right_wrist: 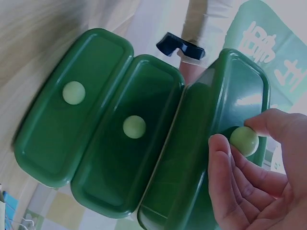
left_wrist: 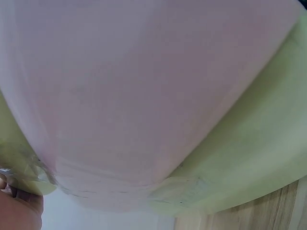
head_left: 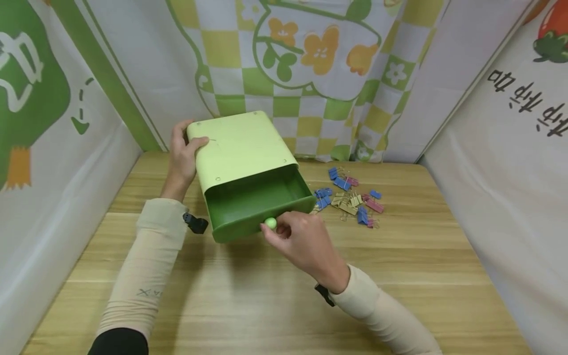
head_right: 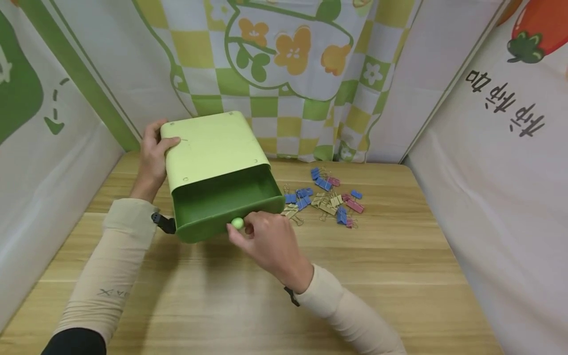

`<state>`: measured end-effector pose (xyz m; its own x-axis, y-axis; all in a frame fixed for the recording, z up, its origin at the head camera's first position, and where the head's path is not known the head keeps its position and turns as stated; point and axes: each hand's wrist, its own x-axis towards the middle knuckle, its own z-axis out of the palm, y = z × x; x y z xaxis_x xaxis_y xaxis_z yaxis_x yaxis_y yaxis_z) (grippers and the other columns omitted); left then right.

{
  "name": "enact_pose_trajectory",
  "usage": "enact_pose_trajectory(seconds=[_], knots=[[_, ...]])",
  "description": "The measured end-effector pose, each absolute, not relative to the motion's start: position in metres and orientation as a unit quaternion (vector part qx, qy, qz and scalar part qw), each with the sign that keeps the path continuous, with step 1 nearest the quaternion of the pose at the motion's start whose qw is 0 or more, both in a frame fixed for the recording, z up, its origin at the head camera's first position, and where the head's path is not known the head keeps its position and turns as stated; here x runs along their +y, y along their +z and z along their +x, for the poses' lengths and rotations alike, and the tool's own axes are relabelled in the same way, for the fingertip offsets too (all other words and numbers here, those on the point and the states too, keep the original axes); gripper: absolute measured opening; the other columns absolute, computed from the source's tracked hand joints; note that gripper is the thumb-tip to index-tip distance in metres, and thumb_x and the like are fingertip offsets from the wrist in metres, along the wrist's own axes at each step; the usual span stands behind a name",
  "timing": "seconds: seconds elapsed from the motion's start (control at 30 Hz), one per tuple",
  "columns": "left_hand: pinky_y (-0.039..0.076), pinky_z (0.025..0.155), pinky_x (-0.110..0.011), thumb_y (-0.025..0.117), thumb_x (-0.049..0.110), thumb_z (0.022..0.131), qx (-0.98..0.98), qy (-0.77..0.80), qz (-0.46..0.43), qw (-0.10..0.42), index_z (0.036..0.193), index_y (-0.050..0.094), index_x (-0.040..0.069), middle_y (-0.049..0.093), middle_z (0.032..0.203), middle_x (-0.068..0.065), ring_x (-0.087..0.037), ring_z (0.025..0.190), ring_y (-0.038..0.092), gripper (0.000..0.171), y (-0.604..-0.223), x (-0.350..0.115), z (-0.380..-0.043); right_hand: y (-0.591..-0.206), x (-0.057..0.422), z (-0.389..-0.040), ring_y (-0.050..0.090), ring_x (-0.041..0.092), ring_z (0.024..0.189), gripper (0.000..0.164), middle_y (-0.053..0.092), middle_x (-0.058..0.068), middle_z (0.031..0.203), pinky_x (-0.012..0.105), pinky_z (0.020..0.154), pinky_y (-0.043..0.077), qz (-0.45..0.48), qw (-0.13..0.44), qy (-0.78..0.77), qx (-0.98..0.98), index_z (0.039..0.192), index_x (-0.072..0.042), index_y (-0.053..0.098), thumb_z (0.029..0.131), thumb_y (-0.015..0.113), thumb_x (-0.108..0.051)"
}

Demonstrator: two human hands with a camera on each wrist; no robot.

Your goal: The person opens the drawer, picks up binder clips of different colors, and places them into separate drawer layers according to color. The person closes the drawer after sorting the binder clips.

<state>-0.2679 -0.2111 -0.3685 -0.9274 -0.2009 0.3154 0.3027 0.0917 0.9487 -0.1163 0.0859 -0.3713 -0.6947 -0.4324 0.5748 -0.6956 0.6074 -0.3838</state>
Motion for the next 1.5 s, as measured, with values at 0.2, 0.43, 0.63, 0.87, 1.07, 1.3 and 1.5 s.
enact_pose_trajectory(seconds=[0.2, 0.43, 0.63, 0.87, 1.07, 1.3, 1.5], knots=[[0.045, 0.111, -0.034, 0.057, 0.019, 0.102, -0.714, -0.674, -0.038, 0.187, 0.157, 0.035, 0.005, 0.044, 0.151, -0.016, -0.019, 0.127, 0.050, 0.060, -0.370, -0.210, -0.268, -0.379, 0.086, -0.114, 0.059, 0.003, 0.057, 0.021, 0.068, -0.002, 0.066, 0.011, 0.055, 0.049, 0.325, 0.226, 0.301, -0.868, 0.077, -0.009, 0.074, 0.092, 0.079, -0.022], [0.045, 0.111, -0.033, 0.057, 0.019, 0.101, -0.712, -0.672, -0.035, 0.199, 0.157, 0.035, 0.004, 0.044, 0.151, -0.016, -0.020, 0.127, 0.049, 0.062, -0.368, -0.212, -0.268, -0.383, 0.087, -0.114, 0.065, 0.006, 0.059, 0.019, 0.072, 0.001, 0.070, 0.013, 0.057, 0.055, 0.344, 0.221, 0.309, -0.859, 0.081, -0.006, 0.076, 0.092, 0.081, -0.020], [0.045, 0.110, -0.032, 0.057, 0.019, 0.101, -0.712, -0.672, -0.032, 0.201, 0.156, 0.036, 0.004, 0.045, 0.149, -0.015, -0.019, 0.126, 0.050, 0.061, -0.369, -0.213, -0.267, -0.383, 0.098, -0.114, 0.069, 0.007, 0.065, 0.017, 0.076, 0.002, 0.076, 0.018, 0.061, 0.061, 0.336, 0.153, 0.328, -0.870, 0.086, -0.006, 0.079, 0.091, 0.083, -0.021], [0.045, 0.110, -0.032, 0.057, 0.020, 0.102, -0.713, -0.672, -0.032, 0.199, 0.157, 0.036, 0.006, 0.045, 0.149, -0.015, -0.018, 0.125, 0.050, 0.060, -0.370, -0.214, -0.265, -0.390, 0.128, -0.125, 0.071, 0.003, 0.064, 0.014, 0.079, 0.001, 0.077, 0.015, 0.061, 0.059, 0.281, 0.094, 0.346, -0.890, 0.086, -0.008, 0.083, 0.094, 0.080, -0.019], [0.045, 0.109, -0.031, 0.056, 0.021, 0.102, -0.715, -0.669, -0.035, 0.201, 0.157, 0.035, 0.005, 0.045, 0.148, -0.015, -0.018, 0.124, 0.050, 0.062, -0.369, -0.214, -0.265, -0.397, 0.164, -0.150, 0.072, 0.010, 0.062, 0.017, 0.077, -0.002, 0.071, 0.021, 0.053, 0.054, 0.205, 0.042, 0.371, -0.904, 0.088, -0.012, 0.084, 0.097, 0.077, -0.024], [0.045, 0.110, -0.032, 0.056, 0.021, 0.102, -0.717, -0.668, -0.032, 0.197, 0.157, 0.035, 0.005, 0.045, 0.150, -0.015, -0.018, 0.125, 0.050, 0.061, -0.368, -0.214, -0.266, -0.412, 0.192, -0.183, 0.080, 0.035, 0.083, 0.035, 0.081, 0.008, 0.083, 0.042, 0.073, 0.068, 0.084, -0.078, 0.420, -0.900, 0.103, -0.003, 0.082, 0.103, 0.069, -0.035], [0.045, 0.112, -0.033, 0.056, 0.020, 0.101, -0.715, -0.672, -0.035, 0.190, 0.157, 0.034, 0.004, 0.044, 0.150, -0.016, -0.020, 0.126, 0.049, 0.062, -0.370, -0.212, -0.268, -0.427, 0.196, -0.208, 0.080, 0.036, 0.092, 0.046, 0.082, 0.016, 0.094, 0.046, 0.085, 0.068, 0.031, -0.127, 0.449, -0.884, 0.109, 0.006, 0.078, 0.105, 0.065, -0.038]])
